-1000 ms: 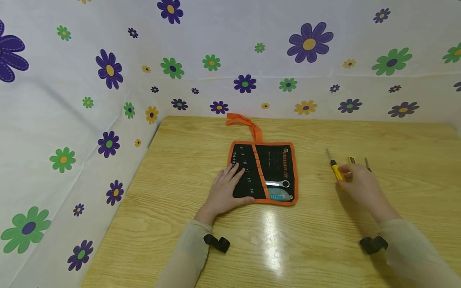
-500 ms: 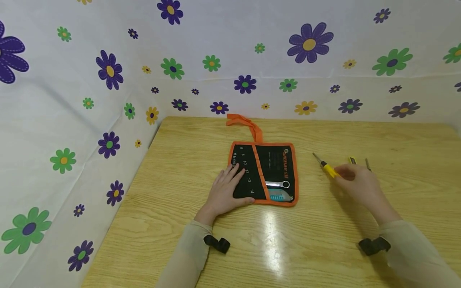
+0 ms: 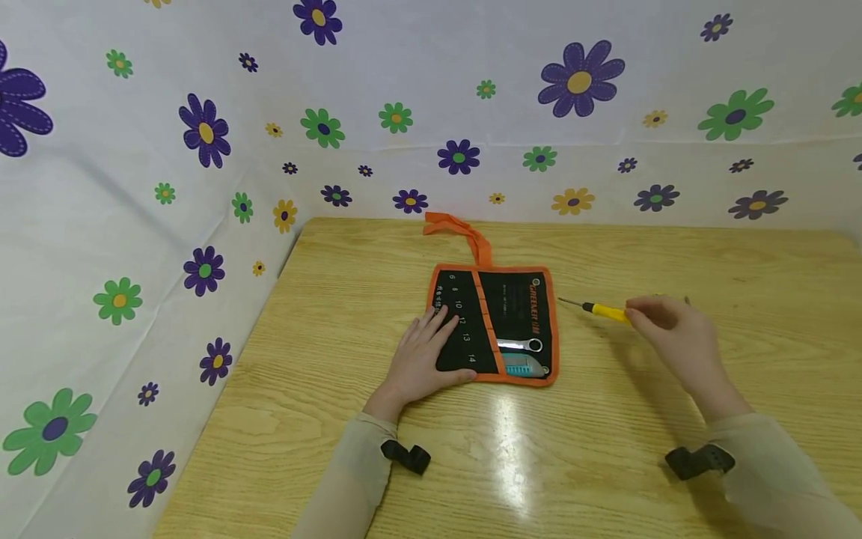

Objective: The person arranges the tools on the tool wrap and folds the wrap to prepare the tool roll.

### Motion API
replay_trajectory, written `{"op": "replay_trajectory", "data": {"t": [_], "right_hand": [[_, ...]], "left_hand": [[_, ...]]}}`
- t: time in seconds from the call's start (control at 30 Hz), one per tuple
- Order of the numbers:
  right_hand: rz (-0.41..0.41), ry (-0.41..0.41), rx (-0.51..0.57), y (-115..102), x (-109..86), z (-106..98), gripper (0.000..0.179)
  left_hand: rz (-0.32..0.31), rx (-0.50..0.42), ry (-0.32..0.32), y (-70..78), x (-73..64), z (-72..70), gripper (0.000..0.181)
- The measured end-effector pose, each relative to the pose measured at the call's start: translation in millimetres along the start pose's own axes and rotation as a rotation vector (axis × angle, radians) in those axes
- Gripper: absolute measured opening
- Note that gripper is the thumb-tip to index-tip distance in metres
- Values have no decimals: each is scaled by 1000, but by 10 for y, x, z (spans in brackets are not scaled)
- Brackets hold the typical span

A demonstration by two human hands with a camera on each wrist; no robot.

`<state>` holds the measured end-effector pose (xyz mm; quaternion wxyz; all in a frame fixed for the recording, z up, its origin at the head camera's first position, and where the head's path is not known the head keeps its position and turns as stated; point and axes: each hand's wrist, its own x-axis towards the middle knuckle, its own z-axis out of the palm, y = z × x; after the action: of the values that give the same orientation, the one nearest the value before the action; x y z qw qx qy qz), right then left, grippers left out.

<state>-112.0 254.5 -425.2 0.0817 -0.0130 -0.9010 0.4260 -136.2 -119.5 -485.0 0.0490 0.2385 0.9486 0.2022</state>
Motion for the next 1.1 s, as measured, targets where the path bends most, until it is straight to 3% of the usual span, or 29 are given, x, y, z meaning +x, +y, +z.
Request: {"op": "replay_trajectory", "data": {"t": [0.1,0.43,1.1], "right_hand": [[-16,7,41,-35,-3,55,33],[-74,-87,230,-130,57,323,29],[-92,-280,157,-250,389,727,27]], "left_hand": [[2,-3,4,-4,-2,3,98],[5,-4,6,-4,-11,4,97],[-3,-11,3,-2,2,5,98]]}}
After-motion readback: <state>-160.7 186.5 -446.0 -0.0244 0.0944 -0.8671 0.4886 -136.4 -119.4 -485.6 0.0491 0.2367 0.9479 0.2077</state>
